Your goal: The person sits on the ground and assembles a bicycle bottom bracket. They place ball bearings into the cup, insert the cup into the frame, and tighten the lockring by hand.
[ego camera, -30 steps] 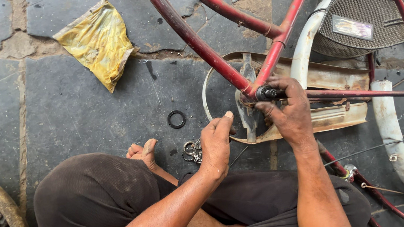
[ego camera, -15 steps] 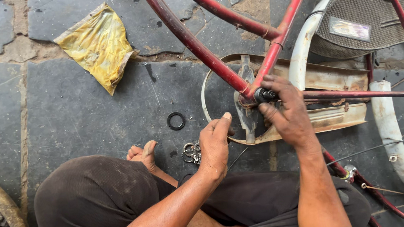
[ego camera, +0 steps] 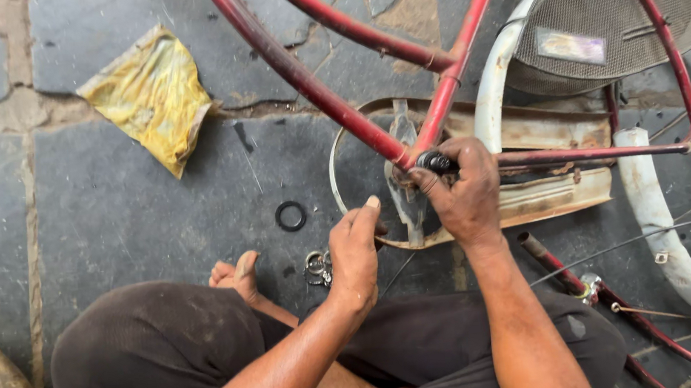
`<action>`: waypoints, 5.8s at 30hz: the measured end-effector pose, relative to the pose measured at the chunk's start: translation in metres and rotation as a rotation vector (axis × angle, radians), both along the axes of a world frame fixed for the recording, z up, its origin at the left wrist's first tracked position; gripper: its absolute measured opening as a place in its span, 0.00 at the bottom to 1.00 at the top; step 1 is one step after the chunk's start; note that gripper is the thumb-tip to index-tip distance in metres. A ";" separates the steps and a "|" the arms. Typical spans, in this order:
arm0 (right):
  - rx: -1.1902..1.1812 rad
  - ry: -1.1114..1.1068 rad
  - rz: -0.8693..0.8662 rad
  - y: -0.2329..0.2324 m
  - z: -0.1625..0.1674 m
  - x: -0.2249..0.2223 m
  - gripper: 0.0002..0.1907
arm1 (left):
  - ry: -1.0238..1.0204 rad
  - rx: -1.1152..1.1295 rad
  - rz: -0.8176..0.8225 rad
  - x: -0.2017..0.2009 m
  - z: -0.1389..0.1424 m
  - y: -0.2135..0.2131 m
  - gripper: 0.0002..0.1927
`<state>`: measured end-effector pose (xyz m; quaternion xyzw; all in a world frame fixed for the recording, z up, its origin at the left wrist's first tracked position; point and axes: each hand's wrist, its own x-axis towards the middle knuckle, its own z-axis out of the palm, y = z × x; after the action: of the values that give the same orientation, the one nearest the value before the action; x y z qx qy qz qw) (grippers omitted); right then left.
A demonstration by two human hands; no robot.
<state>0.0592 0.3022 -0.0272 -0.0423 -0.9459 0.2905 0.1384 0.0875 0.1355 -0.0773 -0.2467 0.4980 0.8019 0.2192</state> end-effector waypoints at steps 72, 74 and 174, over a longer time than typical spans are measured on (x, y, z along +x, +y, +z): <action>-0.031 0.126 -0.039 -0.005 -0.001 -0.003 0.25 | -0.068 0.033 0.020 -0.001 0.005 -0.005 0.18; 0.020 0.141 -0.035 -0.006 0.001 -0.005 0.27 | -0.068 0.042 0.014 -0.004 0.006 -0.004 0.19; 0.036 0.245 -0.039 -0.016 -0.015 -0.001 0.16 | -0.015 0.103 0.025 -0.002 0.011 -0.007 0.20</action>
<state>0.0587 0.2860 -0.0427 -0.0226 -0.9258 0.2738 0.2596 0.0859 0.1289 -0.0658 -0.2472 0.4514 0.8273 0.2252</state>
